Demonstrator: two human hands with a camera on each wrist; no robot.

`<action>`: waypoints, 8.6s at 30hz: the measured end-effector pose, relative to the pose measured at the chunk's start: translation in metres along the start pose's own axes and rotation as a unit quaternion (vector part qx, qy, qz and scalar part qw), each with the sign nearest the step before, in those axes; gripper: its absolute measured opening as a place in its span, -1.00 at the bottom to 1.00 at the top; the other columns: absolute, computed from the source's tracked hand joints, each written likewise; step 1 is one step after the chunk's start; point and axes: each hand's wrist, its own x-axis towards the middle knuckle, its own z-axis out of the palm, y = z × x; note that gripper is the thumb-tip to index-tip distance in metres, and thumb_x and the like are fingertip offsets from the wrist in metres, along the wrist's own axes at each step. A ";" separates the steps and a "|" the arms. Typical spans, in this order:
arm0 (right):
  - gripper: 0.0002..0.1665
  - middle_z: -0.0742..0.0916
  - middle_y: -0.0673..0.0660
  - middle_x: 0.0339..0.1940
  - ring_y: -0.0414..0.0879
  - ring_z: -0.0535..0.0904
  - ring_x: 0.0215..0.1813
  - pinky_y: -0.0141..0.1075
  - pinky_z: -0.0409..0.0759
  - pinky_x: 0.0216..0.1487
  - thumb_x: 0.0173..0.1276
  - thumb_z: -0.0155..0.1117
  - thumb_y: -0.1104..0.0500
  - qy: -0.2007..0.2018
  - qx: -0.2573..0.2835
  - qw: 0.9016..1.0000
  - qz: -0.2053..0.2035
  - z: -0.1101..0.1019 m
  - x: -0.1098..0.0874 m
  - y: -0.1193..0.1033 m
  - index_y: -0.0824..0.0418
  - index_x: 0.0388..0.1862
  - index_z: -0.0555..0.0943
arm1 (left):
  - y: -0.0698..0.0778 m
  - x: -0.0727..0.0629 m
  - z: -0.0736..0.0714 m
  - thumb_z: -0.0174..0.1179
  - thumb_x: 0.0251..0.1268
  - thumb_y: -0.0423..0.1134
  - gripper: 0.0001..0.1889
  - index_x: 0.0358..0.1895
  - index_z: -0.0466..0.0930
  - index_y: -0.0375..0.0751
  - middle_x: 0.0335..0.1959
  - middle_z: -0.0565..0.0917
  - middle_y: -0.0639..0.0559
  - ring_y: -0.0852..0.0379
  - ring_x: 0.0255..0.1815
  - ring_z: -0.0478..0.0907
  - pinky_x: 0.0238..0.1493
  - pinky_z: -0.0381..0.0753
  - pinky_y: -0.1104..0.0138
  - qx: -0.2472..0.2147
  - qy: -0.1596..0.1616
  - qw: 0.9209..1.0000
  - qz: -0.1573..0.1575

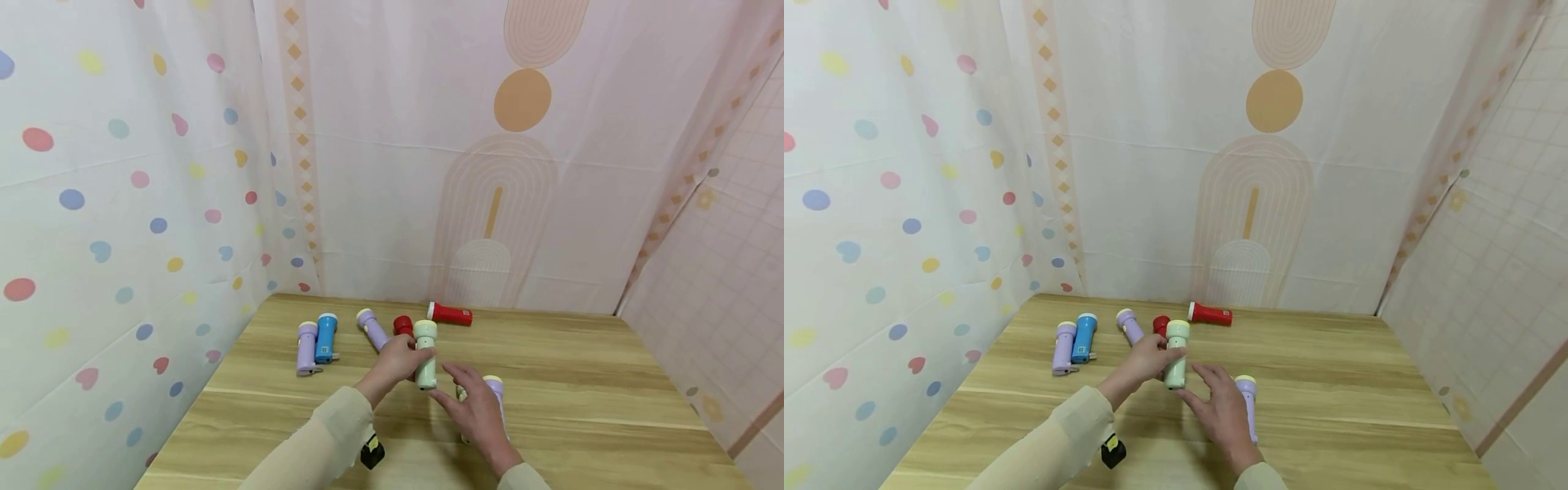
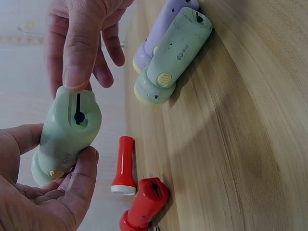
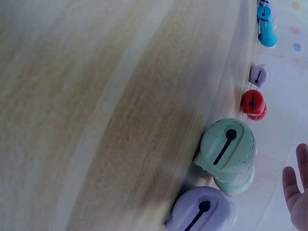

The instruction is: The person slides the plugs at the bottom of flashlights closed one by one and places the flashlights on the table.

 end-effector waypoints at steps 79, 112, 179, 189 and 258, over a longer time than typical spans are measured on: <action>-0.63 0.72 0.23 -0.10 0.23 0.59 -0.07 0.07 0.60 -0.12 0.15 0.52 0.06 -0.030 -0.241 0.970 -0.006 -0.018 -0.017 0.032 0.25 -0.13 0.73 | -0.030 -0.014 0.050 0.38 0.16 -0.20 -0.77 -0.42 0.61 -0.30 -0.54 0.56 0.02 0.12 -0.53 0.48 -0.55 0.52 0.31 0.100 -0.028 0.994 0.021; -0.68 0.71 0.24 -0.06 0.23 0.58 -0.01 0.04 0.61 -0.03 0.23 0.46 0.08 -0.044 -0.242 0.969 -0.020 -0.016 -0.019 0.035 0.26 -0.13 0.75 | -0.047 -0.015 0.069 0.44 0.11 -0.19 -0.72 -0.54 0.56 -0.26 -0.63 0.55 0.00 0.06 -0.72 0.57 -0.68 0.62 0.25 0.060 -0.031 0.998 -0.007; -0.68 0.69 0.16 -0.01 0.06 0.57 0.06 -0.07 0.61 0.01 0.30 0.39 0.07 -0.130 -0.245 0.946 -0.166 -0.036 -0.013 0.055 0.21 -0.04 0.73 | -0.075 0.000 -0.088 0.25 0.37 -0.11 -0.73 -0.14 0.68 -0.29 -0.24 0.69 -0.05 0.11 -0.29 0.57 -0.28 0.61 0.16 0.250 0.022 0.965 0.070; -0.69 0.69 0.15 0.02 0.05 0.59 0.07 -0.07 0.61 0.02 0.33 0.35 0.04 -0.128 -0.260 0.940 -0.178 -0.034 -0.017 0.061 0.17 -0.03 0.73 | -0.091 0.012 -0.127 0.24 0.33 -0.19 -0.76 -0.23 0.70 -0.35 -0.40 0.70 -0.04 0.07 -0.40 0.59 -0.31 0.60 0.15 0.289 0.099 0.947 0.095; -0.65 0.65 0.18 0.10 0.08 0.55 0.15 -0.02 0.61 0.04 0.43 0.26 0.02 -0.149 -0.284 0.934 -0.156 -0.030 -0.020 0.062 0.14 0.09 0.69 | -0.139 0.047 -0.188 0.12 0.36 -0.15 -0.63 -0.40 0.49 -0.50 -0.54 0.57 -0.19 -0.02 -0.56 0.57 -0.57 0.56 0.29 0.235 0.058 0.964 -0.111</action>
